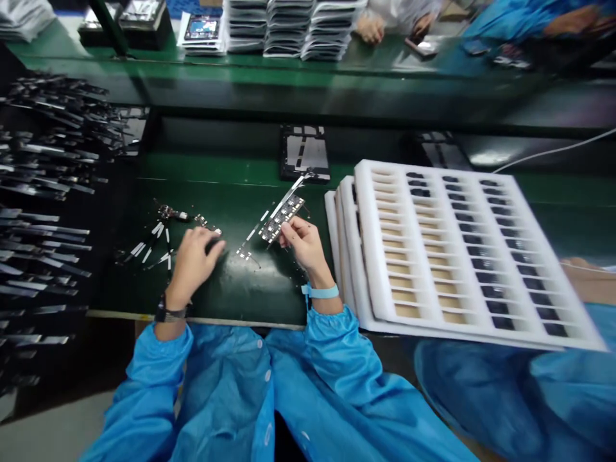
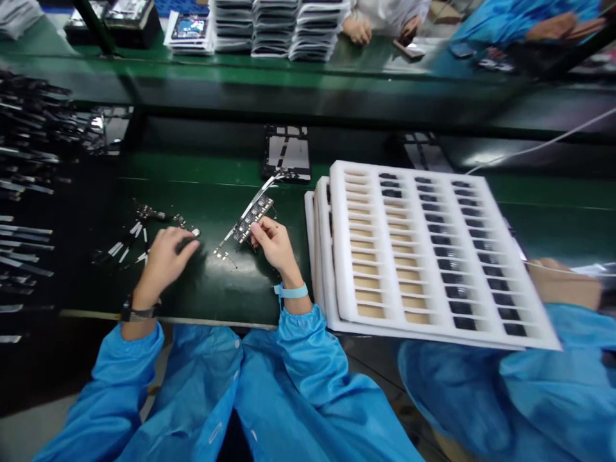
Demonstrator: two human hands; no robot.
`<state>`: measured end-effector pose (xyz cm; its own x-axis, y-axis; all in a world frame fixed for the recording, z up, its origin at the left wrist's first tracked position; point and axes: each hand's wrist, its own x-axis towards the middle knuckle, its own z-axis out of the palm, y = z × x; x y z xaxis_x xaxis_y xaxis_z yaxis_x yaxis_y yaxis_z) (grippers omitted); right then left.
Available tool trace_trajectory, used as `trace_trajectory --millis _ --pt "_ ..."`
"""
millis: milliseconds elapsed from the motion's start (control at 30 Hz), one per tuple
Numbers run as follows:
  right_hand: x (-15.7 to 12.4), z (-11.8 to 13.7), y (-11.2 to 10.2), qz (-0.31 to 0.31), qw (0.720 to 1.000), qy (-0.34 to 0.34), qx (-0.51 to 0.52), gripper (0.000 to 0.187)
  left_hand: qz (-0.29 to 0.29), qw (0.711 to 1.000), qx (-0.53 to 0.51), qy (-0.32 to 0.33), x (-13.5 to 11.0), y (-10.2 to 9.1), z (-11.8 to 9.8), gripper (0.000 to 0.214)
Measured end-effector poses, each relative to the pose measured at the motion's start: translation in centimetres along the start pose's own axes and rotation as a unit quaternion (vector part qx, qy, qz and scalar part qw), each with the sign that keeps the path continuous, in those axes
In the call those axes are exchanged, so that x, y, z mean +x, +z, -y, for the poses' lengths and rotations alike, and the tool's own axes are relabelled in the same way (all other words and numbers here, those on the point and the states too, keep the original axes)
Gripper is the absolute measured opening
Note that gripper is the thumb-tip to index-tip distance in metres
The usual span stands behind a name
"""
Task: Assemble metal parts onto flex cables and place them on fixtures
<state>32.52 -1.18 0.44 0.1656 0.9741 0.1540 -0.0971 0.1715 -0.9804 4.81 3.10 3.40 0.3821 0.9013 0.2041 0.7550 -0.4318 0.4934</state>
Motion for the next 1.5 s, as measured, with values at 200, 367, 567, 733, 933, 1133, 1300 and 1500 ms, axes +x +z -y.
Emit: trace_trajectory --millis 200,367,567,733,933,1133,1300,1500 --pt "-0.4 0.3 0.6 0.016 1.0 0.002 -0.017 0.055 0.043 0.991 0.129 -0.001 -3.1 4.5 -3.8 0.035" --pt "-0.6 0.1 -0.3 0.12 0.989 0.067 -0.048 0.057 -0.074 0.983 0.123 -0.116 -2.9 1.4 0.6 0.03" --pt "-1.1 -0.2 1.7 0.31 0.931 0.083 -0.173 0.054 -0.002 0.989 0.12 -0.087 -3.0 -1.8 4.1 0.018" --pt "-1.0 -1.4 1.7 0.318 0.916 0.091 -0.229 0.049 0.027 0.985 0.151 -0.082 -1.4 -0.6 2.9 0.025" --pt "-0.7 -2.0 0.9 0.292 0.923 0.097 -0.233 0.048 0.013 0.974 0.153 -0.164 0.8 1.1 3.7 0.028" --pt "-0.6 -1.9 0.8 0.289 0.926 0.105 -0.221 0.046 0.031 0.976 0.112 -0.185 0.5 0.7 3.6 0.025" --pt "-0.6 -1.7 0.7 0.279 0.93 0.102 -0.215 0.044 0.033 0.969 -0.119 -0.216 0.2 -2.1 3.6 0.027" --pt "-0.4 -1.6 0.7 0.248 0.946 0.097 -0.184 0.043 -0.066 0.931 -0.307 -0.183 1.8 -6.0 -0.3 0.042"
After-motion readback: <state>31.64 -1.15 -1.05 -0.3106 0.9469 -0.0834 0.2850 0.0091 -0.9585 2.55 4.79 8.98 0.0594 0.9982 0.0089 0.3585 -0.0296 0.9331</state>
